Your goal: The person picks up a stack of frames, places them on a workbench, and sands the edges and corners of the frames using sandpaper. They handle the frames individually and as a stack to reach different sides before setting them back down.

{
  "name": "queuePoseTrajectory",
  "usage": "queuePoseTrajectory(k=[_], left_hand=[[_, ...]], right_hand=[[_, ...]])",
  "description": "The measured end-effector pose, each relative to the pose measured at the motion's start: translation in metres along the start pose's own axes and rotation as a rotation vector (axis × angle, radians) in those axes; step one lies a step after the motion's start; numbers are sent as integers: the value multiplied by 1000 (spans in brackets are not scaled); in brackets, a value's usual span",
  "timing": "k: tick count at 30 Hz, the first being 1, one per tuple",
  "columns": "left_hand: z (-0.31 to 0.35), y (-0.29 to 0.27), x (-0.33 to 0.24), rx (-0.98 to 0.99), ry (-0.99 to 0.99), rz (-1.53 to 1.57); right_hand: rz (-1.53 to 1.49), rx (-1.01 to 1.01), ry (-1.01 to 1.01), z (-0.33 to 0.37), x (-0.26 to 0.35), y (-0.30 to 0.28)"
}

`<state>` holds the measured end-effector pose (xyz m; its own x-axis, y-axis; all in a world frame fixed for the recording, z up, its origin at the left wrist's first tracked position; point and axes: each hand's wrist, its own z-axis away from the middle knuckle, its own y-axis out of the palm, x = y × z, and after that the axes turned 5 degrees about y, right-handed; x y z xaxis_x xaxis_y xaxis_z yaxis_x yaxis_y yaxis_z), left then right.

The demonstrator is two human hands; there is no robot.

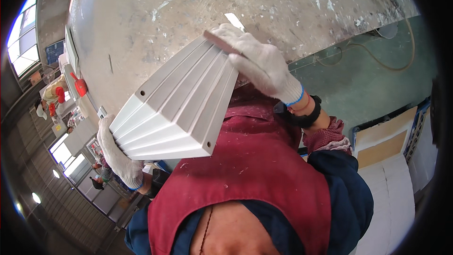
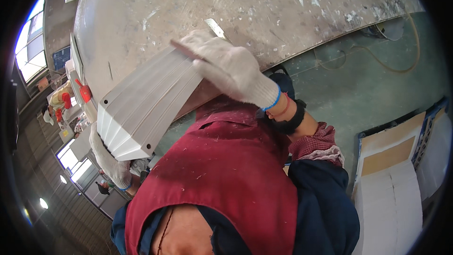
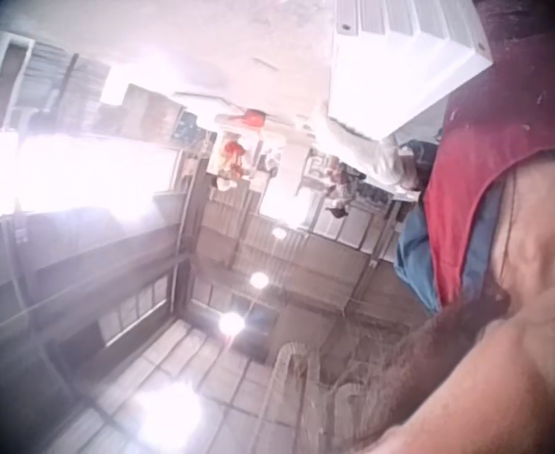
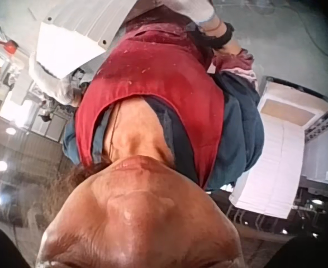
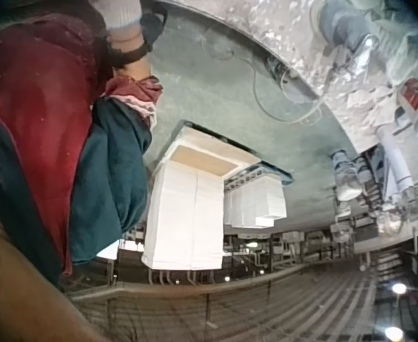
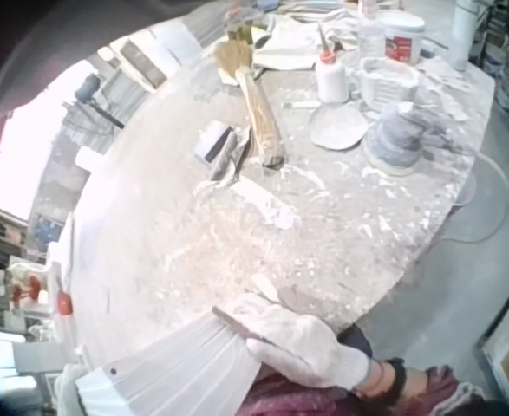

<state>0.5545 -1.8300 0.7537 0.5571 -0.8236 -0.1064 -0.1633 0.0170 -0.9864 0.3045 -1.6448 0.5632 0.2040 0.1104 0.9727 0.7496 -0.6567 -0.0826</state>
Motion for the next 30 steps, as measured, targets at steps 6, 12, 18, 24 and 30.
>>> queuePoseTrajectory(k=[6,12,18,24,30], left_hand=[[0,2,3,-10,-24,33],[6,0,4,19,29,-72],[2,0,-2,5,3,-31],[5,-2,-4,8,-8,-41],[7,-3,-3,27,23,-58]], right_hand=[[-195,-91,-554,-15,82,18],[-42,37,-233,-13,37,8],[65,128,195,-25,-3,3],[-296,-37,-421,-12,69,23],[423,-99,-361,-28,-7,7]])
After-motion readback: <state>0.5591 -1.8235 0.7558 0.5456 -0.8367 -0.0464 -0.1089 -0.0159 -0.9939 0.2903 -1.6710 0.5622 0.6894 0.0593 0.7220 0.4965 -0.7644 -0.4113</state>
